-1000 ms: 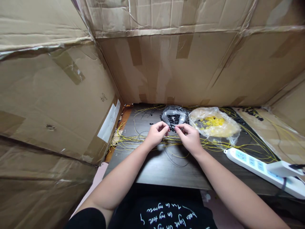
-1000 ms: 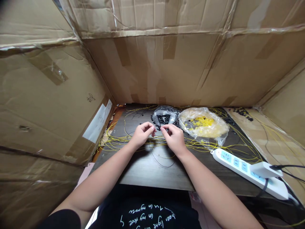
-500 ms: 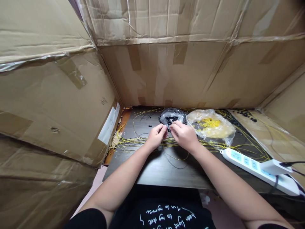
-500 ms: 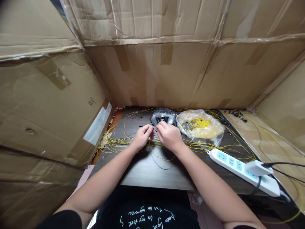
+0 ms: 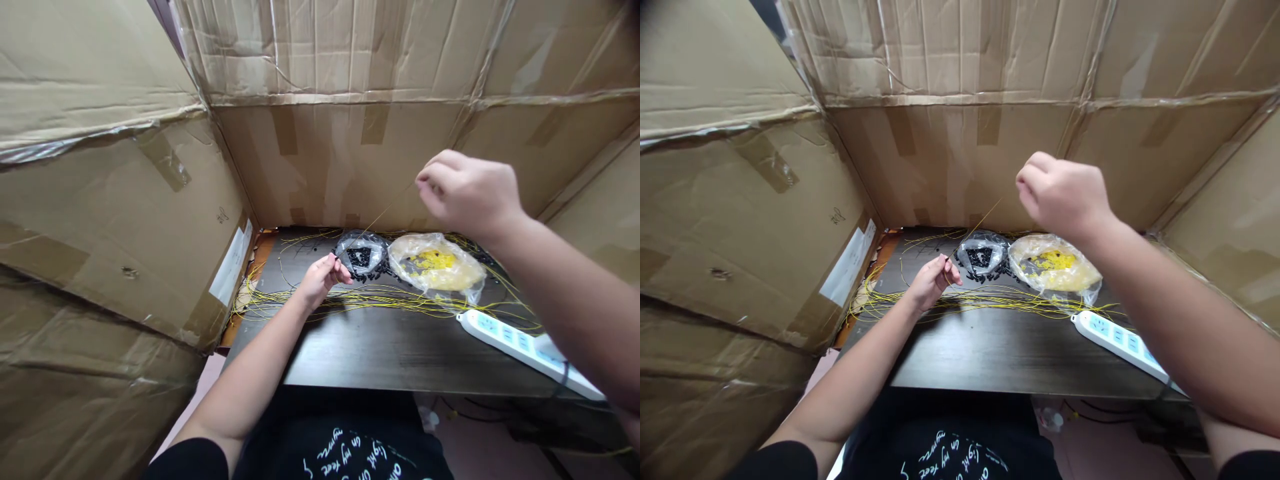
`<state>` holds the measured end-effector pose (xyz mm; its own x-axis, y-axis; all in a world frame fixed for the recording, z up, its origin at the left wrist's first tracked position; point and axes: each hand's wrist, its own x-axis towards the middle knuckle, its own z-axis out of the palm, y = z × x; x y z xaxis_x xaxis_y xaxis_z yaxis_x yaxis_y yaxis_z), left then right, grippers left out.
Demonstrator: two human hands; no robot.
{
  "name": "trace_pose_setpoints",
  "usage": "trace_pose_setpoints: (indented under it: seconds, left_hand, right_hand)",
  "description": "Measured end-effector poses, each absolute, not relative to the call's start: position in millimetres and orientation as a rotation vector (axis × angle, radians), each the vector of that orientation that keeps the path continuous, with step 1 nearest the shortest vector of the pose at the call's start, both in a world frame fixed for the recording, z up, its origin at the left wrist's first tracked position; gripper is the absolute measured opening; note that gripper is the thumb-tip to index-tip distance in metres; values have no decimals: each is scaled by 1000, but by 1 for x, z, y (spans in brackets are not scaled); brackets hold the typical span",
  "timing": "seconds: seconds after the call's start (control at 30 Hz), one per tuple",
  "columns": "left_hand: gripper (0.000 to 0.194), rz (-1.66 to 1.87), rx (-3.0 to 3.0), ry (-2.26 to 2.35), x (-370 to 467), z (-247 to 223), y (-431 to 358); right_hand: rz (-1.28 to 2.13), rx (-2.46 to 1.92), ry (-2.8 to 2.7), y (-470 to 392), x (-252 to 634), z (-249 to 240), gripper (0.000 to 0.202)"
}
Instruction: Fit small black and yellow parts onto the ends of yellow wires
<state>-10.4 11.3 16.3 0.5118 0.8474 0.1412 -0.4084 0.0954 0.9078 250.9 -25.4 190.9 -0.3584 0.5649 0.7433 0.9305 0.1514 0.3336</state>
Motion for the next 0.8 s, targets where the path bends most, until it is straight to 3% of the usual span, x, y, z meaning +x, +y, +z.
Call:
trace_pose_setpoints:
  seconds: [0.1,0.3,0.43,0.6,0.7,0.8]
  left_hand:
    - [47,1003,1137,478,-13,17,13]
    - [44,1015,1165,488,-20,16,19]
    - [46,1031,1310,572,-24,10,27]
    - [50,1064,1794,832,-32,5,33]
    - [47,1049,2079,935,-38,5,33]
    - [43,964,2254,1006,-42,4,33]
  right_hand:
    - [-1159,-1514,-1904,-22,270,215,42]
    - [-1120,-1592,-1853,-19,310,256,99]
    - [-1123,-1637,-1837,-21,342,271,104]
    - [-1082,-1808,-1814,-8,415,266,88]
    - [-909,-2165,-1745,2,451,255,48]
    - [-432,-2627,-1583,7,469,239,6]
